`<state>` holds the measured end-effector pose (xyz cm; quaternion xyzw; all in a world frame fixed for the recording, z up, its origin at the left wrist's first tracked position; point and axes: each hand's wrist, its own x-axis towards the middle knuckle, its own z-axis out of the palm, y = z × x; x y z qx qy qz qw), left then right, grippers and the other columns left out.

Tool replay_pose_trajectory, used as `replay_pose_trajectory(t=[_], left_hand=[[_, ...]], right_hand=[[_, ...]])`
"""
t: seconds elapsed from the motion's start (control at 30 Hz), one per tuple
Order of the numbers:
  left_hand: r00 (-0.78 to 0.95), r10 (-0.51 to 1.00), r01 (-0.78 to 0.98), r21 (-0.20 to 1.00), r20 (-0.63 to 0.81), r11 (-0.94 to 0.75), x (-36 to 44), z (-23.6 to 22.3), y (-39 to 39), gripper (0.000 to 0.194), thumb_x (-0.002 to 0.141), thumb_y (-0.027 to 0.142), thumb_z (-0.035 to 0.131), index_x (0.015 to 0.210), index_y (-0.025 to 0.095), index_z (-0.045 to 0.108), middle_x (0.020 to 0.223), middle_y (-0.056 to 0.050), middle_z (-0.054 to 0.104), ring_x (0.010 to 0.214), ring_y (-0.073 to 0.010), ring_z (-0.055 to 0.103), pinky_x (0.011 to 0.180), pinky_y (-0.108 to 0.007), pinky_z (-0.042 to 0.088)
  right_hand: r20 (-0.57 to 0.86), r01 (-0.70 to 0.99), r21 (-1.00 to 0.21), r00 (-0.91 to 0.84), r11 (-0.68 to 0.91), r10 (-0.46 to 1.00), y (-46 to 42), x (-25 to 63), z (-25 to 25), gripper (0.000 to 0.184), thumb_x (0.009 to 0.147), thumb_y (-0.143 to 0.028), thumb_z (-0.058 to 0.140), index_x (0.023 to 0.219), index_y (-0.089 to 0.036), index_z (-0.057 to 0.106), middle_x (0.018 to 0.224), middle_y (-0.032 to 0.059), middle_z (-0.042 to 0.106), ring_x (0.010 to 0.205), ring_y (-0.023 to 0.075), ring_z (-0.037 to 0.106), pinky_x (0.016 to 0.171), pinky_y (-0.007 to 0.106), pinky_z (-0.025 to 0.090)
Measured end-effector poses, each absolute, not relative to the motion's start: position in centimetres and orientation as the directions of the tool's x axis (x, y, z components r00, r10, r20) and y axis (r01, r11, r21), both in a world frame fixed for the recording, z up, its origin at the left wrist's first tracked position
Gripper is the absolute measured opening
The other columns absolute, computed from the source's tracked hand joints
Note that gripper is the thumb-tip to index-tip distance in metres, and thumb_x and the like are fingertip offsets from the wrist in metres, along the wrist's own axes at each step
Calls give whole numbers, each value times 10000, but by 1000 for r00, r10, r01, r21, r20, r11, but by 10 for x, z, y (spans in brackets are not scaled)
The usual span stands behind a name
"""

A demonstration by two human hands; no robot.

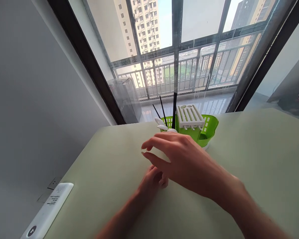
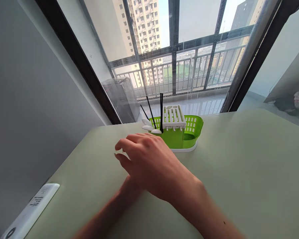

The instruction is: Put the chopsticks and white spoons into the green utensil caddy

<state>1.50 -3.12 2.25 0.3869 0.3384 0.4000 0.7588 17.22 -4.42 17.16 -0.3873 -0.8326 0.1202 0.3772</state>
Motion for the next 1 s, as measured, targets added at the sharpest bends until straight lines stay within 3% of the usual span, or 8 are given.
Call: replay_pose_trajectory(t=[0.07, 0.13, 0.27, 0.33, 0.47, 0.57, 0.77, 1.0], left_hand=[[464, 866, -353, 857, -188, 375, 15, 22, -30, 353, 860, 384, 675, 657, 194, 459, 534, 49, 390, 473, -82, 328, 487, -256, 261], [488, 855, -364, 849, -176, 382, 15, 22, -29, 322, 848, 372, 695, 701, 190, 473, 571, 56, 421, 465, -69, 314, 465, -241, 261], [514, 841, -366, 843, -171, 395, 15, 22, -27, 288, 859, 352, 689, 753, 182, 482, 615, 65, 434, 459, -53, 292, 444, -215, 266], [508, 844, -359, 848, -172, 389, 15, 22, -26, 294, 853, 359, 693, 755, 183, 479, 614, 67, 432, 455, -50, 285, 439, -209, 266], [507, 846, -352, 857, -163, 376, 14, 19, -25, 298, 831, 373, 710, 772, 183, 487, 606, 73, 438, 444, -46, 278, 431, -202, 269], [511, 846, -349, 862, -154, 368, 14, 17, -25, 304, 829, 380, 711, 772, 185, 484, 606, 73, 440, 437, -45, 286, 428, -202, 273], [527, 837, -336, 869, -146, 363, 13, 16, -24, 308, 839, 381, 708, 770, 185, 481, 622, 71, 440, 448, -47, 310, 443, -203, 295], [533, 833, -325, 873, -147, 362, 13, 14, -24, 290, 840, 368, 711, 773, 182, 500, 621, 70, 450, 444, -53, 322, 435, -215, 290]], right_hand=[[544, 567, -477, -410, 672, 732, -46, 176, 156, 156, 974, -198, 574, 1043, -258, 700, 1035, 4, 724, 936, 167, 670, 833, 316, 514], [599, 617, -468, -305, 633, 740, -43, 187, 136, 199, 973, -189, 552, 1126, -253, 664, 1156, 38, 683, 1070, 190, 635, 939, 351, 502], [737, 741, -539, 185, 401, 650, -29, 221, 89, 327, 950, -295, 560, 1267, -219, 559, 1287, 142, 538, 1263, 275, 516, 1027, 443, 468], [726, 764, -569, 293, 305, 622, -21, 238, 64, 423, 935, -369, 571, 1318, -204, 499, 1322, 171, 499, 1294, 310, 478, 1042, 492, 449], [701, 838, -484, 197, 254, 685, -11, 258, 18, 550, 941, -472, 544, 1404, -202, 417, 1375, 192, 515, 1337, 347, 453, 1083, 549, 395], [646, 896, -392, 107, 209, 756, -8, 264, -3, 472, 991, -469, 451, 1375, -195, 459, 1363, 191, 557, 1383, 349, 421, 1092, 553, 382], [570, 943, -309, 82, 120, 818, -5, 282, -5, 396, 1040, -440, 360, 1329, -215, 510, 1386, 177, 570, 1399, 318, 435, 968, 518, 494], [548, 960, -265, 71, 93, 833, 7, 332, -9, 379, 1035, -450, 329, 1289, -244, 520, 1378, 178, 579, 1379, 314, 465, 893, 514, 505]])
